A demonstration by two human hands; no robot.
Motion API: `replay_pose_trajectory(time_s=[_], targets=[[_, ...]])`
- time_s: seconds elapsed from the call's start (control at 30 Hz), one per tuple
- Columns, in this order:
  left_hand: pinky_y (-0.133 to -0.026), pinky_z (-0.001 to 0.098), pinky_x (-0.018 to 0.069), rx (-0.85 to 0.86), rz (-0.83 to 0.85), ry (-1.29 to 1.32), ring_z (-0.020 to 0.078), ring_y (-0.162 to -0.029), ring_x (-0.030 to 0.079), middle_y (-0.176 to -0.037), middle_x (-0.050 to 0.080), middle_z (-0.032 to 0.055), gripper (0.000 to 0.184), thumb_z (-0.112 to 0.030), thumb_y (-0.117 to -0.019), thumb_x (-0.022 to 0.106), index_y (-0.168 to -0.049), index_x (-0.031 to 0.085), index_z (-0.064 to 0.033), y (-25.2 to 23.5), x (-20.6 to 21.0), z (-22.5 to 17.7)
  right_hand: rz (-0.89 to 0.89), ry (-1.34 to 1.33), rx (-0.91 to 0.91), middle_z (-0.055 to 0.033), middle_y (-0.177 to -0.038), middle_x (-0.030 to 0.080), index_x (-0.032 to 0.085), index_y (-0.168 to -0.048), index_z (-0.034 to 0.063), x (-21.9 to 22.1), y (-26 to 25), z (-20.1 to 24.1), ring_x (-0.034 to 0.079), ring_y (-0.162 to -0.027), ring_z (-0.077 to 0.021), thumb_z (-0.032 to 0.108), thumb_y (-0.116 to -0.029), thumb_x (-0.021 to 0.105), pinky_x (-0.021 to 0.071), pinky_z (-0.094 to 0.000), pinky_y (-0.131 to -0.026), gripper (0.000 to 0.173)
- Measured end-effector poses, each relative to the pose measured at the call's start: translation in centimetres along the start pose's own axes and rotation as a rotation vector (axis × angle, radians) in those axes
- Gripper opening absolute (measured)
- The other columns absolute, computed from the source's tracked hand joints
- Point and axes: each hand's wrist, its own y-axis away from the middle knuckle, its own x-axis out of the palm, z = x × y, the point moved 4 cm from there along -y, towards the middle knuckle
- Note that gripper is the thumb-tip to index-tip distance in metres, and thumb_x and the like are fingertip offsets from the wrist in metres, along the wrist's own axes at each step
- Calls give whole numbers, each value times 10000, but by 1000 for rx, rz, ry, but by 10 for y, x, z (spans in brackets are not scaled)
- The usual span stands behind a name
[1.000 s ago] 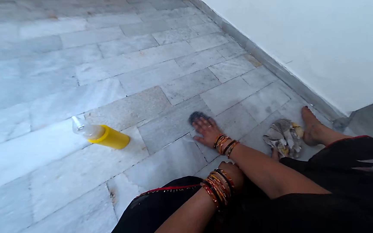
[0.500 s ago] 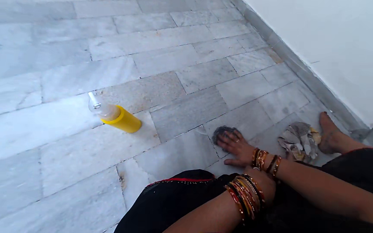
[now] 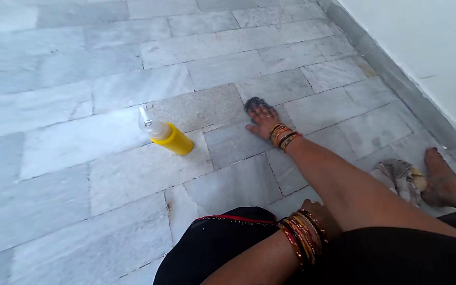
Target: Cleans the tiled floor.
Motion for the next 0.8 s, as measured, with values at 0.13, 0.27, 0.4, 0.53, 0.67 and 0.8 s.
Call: replay_pose_trajectory(time_s=[0.13, 0.27, 0.4, 0.53, 0.67, 0.8], targets=[[-1076, 652, 419, 66, -14, -117, 456, -1369, 515, -1464, 541, 265, 355, -97, -1091, 454, -1408, 567, 14, -12, 1, -2, -37, 4, 219, -113, -1735, 140, 247, -1651, 169, -13, 32, -79, 94, -1600, -371, 609, -1054, 373, 102, -665, -1236, 753], [-1049, 674, 428, 84, -47, -125, 462, -1333, 537, -1432, 563, 262, 415, -236, -1050, 599, -1403, 580, -19, -17, 4, -3, -74, 42, 202, -172, -1722, 151, 254, -1642, 103, 1, 93, -110, 105, -1591, -410, 610, -1048, 374, 105, -683, -1224, 790], [-1063, 684, 411, 103, -20, -118, 474, -1359, 513, -1466, 538, 272, 445, -238, -1047, 609, -1425, 566, -8, -17, 9, -10, -93, 63, 11, -170, -1707, 218, 342, -1612, 91, 31, 141, -67, 147, -1583, -418, 645, -1001, 434, 99, -699, -1217, 830], [-1111, 668, 381, 61, 41, -202, 484, -1419, 457, -1529, 485, 285, 412, -86, -1081, 476, -1476, 501, 26, -14, 13, -20, 47, 31, -197, -116, -1711, 239, 370, -1610, 150, 46, 146, 11, 134, -1594, -371, 670, -969, 496, 51, -688, -1230, 835], [-904, 689, 547, 220, -486, -329, 490, -1127, 684, -1194, 711, 276, 240, -84, -986, 584, -1162, 715, 11, -49, 54, 13, 155, 10, -420, -48, -1722, 228, 360, -1617, 223, 50, 109, 77, 122, -1604, -310, 652, -1004, 467, 45, -653, -1254, 757], [-1152, 628, 381, -64, -138, -191, 440, -1406, 509, -1472, 563, 269, 370, -122, -1085, 461, -1384, 592, 52, -35, 46, 13, 178, -24, -493, -28, -1724, 220, 366, -1615, 217, 37, 50, 105, 123, -1606, -294, 550, -1035, 505, 51, -629, -1260, 683]])
